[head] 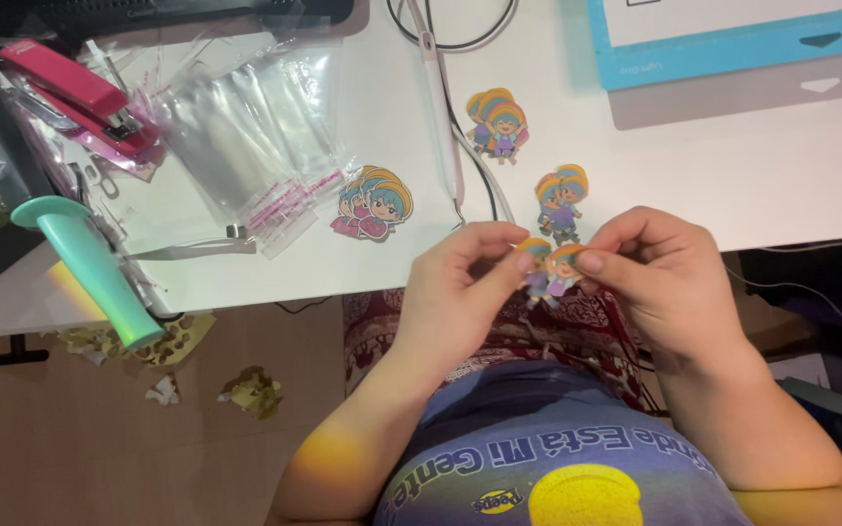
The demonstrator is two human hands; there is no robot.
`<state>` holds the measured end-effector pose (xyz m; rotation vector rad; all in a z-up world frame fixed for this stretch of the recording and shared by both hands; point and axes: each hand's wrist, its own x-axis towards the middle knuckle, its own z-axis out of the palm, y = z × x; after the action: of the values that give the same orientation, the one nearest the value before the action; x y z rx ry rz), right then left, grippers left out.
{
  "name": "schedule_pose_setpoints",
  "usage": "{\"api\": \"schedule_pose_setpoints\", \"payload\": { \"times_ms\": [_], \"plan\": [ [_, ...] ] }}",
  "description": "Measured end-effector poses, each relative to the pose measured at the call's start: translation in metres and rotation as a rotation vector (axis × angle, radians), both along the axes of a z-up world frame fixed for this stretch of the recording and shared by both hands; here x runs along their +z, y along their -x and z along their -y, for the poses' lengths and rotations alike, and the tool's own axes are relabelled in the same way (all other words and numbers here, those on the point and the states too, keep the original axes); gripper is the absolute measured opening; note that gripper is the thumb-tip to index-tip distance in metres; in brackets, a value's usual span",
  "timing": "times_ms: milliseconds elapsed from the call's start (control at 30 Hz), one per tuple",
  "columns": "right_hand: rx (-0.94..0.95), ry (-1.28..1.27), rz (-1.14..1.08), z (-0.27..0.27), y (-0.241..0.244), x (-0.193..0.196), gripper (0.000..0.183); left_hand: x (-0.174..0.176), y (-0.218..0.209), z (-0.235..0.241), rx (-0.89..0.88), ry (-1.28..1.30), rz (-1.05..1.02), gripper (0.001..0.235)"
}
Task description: The person handles small cartoon character stickers, picking them up and placing them on a white desk surface. They repeatedly pick up, inspect, and reposition the stickers, arranging them into small groups.
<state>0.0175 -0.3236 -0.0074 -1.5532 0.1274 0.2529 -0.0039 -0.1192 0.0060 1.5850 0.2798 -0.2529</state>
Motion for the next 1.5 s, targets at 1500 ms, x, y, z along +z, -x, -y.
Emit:
{"api": "schedule_pose_setpoints", "payload": {
  "times_ms": [1500],
  "plan": [
    [-0.146, 0.381, 0.14, 0.012, -0.078, 0.0, 0.005, -0.063, -0.07, 0.052, -0.061, -1.167, 0.665, 0.067]
  ]
}}
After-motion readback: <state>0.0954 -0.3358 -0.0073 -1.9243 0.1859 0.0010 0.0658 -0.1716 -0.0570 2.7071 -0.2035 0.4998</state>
